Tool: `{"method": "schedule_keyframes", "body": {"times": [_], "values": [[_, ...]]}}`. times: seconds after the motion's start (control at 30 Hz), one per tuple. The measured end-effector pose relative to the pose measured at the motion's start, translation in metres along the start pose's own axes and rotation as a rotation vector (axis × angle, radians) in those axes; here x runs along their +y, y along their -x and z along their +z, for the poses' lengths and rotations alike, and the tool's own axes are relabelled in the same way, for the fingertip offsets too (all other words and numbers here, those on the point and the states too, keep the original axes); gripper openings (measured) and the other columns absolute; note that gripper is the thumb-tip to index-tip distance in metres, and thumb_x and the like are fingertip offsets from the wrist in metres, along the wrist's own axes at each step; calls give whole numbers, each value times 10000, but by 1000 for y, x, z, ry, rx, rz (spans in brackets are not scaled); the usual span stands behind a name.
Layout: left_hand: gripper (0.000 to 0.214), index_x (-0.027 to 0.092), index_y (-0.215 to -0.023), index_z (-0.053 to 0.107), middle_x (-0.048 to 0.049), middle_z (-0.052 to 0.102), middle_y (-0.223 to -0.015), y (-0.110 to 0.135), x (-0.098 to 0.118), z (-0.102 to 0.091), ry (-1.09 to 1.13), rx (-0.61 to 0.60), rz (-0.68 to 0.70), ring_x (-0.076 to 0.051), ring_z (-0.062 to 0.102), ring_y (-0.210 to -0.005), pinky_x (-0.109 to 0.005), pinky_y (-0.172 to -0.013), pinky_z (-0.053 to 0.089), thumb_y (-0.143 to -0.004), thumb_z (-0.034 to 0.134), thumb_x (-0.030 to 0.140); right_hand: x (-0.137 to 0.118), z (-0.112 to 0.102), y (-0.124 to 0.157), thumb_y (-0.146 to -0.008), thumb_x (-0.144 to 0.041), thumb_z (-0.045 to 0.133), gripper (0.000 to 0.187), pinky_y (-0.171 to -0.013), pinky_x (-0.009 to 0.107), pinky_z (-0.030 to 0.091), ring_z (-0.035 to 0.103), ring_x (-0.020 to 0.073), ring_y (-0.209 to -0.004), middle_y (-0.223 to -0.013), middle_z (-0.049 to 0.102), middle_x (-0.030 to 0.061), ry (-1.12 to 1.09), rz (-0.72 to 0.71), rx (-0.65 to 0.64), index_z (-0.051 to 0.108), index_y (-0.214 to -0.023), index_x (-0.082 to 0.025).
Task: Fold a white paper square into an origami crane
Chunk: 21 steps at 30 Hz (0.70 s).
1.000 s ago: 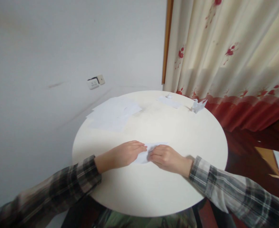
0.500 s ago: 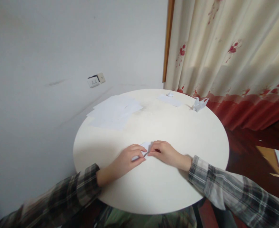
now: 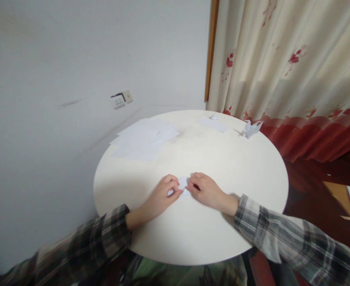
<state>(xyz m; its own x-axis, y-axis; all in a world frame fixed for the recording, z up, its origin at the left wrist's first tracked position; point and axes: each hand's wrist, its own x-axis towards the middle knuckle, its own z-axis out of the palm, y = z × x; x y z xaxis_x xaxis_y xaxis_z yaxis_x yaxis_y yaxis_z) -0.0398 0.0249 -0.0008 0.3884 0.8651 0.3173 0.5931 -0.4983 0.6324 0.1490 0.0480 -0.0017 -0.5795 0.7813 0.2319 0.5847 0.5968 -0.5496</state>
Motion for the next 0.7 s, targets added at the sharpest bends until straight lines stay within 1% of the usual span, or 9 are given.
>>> {"method": "schedule_keyframes", "body": {"times": [0.2,0.4,0.53,0.7], "values": [[185,170,-598,472,-24,530,-811,-1,0,-1,1,6,-9,-168,510,-820,-313,-778,413,-727,589,105,-3,0,-1,-813,-237,518,193,-633,278,359,464,151,-695,-692,496,17,30,72,18,479,-631,-184],[190,168,-602,459,-24,513,-819,-1,0,-2,-6,-26,-2,-167,493,-828,-316,-779,409,-733,581,103,-6,-3,-1,-809,-220,506,192,-647,284,359,453,155,-709,-716,485,27,89,50,-4,464,-625,-184],[208,168,-602,442,-25,499,-826,-1,-1,-3,-11,-44,8,-171,488,-840,-314,-780,402,-731,589,96,-9,-3,-3,-795,-200,514,198,-646,283,356,447,152,-710,-720,474,28,109,62,-33,456,-606,-181],[207,168,-613,433,-26,497,-831,-1,-1,-5,-24,-52,11,-171,476,-836,-310,-778,390,-738,583,96,-10,-3,-4,-790,-192,510,182,-656,289,359,444,157,-719,-737,473,33,131,72,-23,441,-622,-180]]}}
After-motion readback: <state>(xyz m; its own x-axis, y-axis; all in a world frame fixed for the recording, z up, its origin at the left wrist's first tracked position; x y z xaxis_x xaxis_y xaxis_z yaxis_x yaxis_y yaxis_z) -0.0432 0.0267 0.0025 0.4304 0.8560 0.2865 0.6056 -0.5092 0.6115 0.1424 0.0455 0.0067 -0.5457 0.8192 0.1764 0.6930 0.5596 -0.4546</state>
